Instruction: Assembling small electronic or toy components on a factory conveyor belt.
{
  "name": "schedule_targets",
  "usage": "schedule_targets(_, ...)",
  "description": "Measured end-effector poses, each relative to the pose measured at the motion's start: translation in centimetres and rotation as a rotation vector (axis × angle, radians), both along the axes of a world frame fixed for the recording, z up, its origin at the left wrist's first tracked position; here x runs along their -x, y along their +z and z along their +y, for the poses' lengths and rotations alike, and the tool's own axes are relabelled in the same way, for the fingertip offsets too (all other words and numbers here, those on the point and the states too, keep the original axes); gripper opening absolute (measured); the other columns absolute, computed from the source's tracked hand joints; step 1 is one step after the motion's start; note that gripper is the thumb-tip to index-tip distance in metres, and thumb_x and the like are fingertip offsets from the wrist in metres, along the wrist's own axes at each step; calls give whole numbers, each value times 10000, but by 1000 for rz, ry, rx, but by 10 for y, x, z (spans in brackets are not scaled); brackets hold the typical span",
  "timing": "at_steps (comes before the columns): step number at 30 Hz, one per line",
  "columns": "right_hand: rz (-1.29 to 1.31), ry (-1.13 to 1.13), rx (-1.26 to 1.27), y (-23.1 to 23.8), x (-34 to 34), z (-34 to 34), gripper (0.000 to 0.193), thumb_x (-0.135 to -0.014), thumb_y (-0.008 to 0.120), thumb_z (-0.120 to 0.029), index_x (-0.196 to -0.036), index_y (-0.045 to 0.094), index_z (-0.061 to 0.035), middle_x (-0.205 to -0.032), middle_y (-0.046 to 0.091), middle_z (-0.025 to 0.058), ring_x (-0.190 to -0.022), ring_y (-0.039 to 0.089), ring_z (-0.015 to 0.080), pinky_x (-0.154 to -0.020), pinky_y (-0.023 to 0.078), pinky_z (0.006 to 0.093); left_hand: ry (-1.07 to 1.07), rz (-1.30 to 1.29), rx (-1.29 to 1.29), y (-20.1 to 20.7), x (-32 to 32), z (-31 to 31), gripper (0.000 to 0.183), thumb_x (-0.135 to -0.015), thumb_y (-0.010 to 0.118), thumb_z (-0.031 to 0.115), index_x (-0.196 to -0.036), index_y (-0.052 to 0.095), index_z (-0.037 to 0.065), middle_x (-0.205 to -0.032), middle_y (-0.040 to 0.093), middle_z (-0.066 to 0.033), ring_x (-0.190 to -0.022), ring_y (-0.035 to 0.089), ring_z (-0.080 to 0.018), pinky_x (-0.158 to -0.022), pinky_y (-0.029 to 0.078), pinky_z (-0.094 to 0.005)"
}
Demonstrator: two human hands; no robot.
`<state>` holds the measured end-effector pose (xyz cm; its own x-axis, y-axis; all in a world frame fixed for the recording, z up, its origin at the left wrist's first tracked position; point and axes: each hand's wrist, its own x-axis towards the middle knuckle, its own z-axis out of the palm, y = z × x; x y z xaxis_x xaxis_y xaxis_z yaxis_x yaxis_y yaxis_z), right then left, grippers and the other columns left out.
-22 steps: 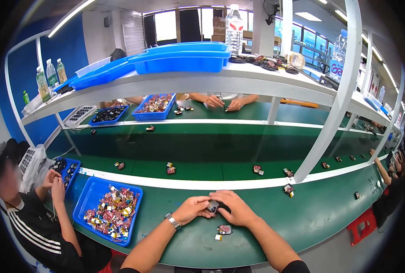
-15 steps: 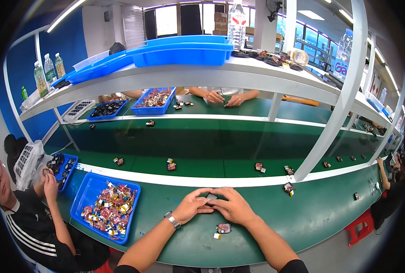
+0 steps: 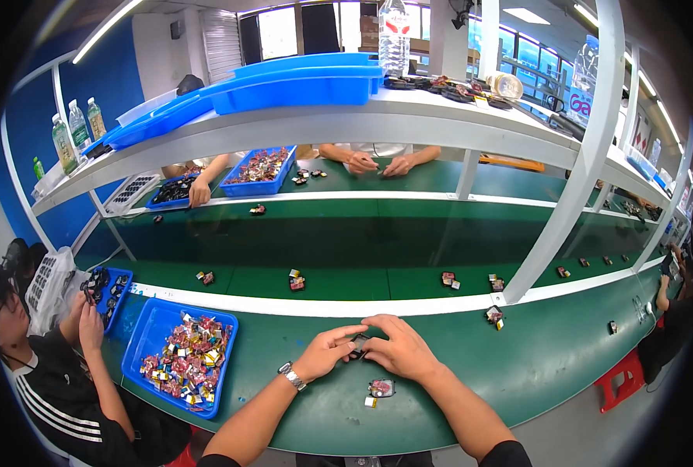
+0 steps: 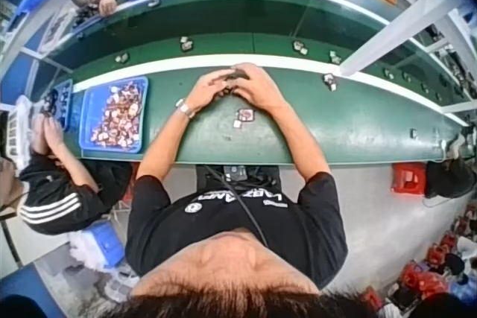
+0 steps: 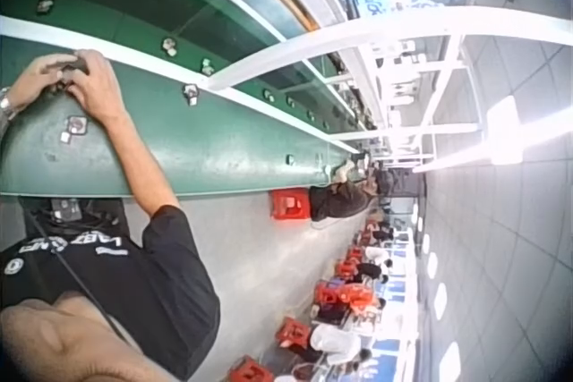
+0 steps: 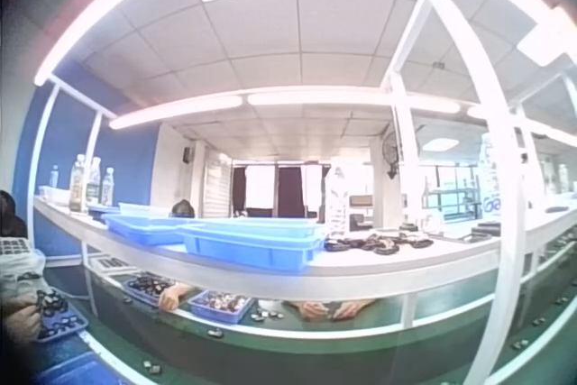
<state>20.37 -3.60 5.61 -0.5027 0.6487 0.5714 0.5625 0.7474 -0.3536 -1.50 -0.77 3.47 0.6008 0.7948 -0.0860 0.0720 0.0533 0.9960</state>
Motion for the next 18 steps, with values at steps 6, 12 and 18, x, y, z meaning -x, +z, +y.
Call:
schedule_targets(6,122,12,137,-6,5,-3,150,-758,734,-80,-887,657,-88,-1236,554,103,-1149,538,309,-964,462,416,-42,-153,32,-9,-1,3,358,-962,514,31,-1319,530,65,-1016,675,-44,-838,578,-94,-780,491,-247)
schedule_targets(12,75,5,60,-12,10,-1,188,-765,724,-87,-948,685,-91,-1224,557,93,-1127,541,299,-951,466,410,-41,-217,114,-15,2,5,384,-943,507,-30,-1322,502,33,-1097,666,-98,-912,631,-141,-857,526,-300)
schedule_targets(18,207,-30,123,-17,10,-2,143,-753,730,-90,-890,691,-74,-1199,587,97,-1149,539,301,-954,474,406,-103,-252,194,-4,2,4,450,-941,512,-32,-1383,441,18,-1174,635,-117,-1004,624,-154,-934,513,-303)
